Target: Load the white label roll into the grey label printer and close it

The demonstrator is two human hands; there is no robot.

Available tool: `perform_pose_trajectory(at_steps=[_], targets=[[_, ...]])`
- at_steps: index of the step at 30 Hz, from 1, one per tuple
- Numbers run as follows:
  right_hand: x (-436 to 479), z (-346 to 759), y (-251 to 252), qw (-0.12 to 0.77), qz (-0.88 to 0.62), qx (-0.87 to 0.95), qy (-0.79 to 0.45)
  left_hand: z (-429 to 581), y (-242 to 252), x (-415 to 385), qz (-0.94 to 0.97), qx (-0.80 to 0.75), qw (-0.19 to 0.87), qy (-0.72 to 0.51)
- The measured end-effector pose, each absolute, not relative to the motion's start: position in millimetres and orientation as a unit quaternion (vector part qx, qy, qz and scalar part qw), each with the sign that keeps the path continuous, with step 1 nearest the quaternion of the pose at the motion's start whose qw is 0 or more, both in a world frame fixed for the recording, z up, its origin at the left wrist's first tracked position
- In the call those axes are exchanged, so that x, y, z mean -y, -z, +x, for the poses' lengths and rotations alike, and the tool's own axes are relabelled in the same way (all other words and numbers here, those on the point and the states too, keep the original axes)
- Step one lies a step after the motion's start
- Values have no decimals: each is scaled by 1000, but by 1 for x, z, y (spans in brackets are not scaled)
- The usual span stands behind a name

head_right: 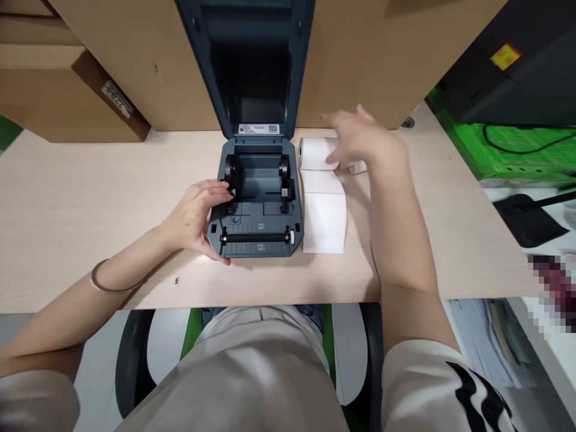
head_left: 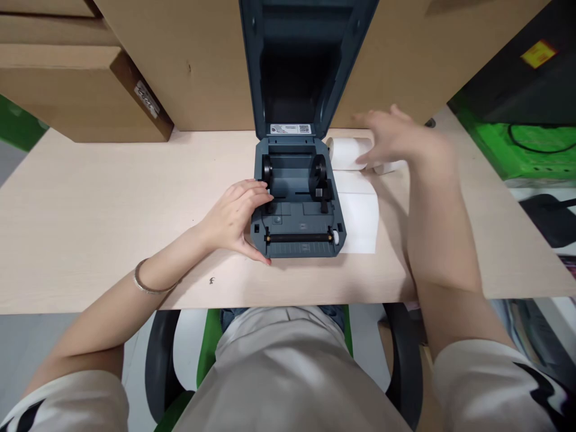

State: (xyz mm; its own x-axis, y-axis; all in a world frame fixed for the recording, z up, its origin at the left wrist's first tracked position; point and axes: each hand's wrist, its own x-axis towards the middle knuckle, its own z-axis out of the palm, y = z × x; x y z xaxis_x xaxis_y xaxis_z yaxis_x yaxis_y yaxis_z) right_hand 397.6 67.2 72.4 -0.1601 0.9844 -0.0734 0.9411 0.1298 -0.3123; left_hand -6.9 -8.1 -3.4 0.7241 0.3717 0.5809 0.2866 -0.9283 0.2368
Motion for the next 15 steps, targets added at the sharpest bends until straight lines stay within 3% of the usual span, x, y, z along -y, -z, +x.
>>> perform_pose_trajectory(at_steps=[3, 8, 15], targets=[[-64, 363, -65, -24, -632, 767, -108, -7, 4, 9, 927, -187, 64, -318], [-57, 358, -77, -23, -622, 774, -116, -7, 5, 10, 928, -202, 70, -306], [-4, 389, -151, 37, -603, 792, -82, -7, 7, 8, 925, -173, 70, -332]])
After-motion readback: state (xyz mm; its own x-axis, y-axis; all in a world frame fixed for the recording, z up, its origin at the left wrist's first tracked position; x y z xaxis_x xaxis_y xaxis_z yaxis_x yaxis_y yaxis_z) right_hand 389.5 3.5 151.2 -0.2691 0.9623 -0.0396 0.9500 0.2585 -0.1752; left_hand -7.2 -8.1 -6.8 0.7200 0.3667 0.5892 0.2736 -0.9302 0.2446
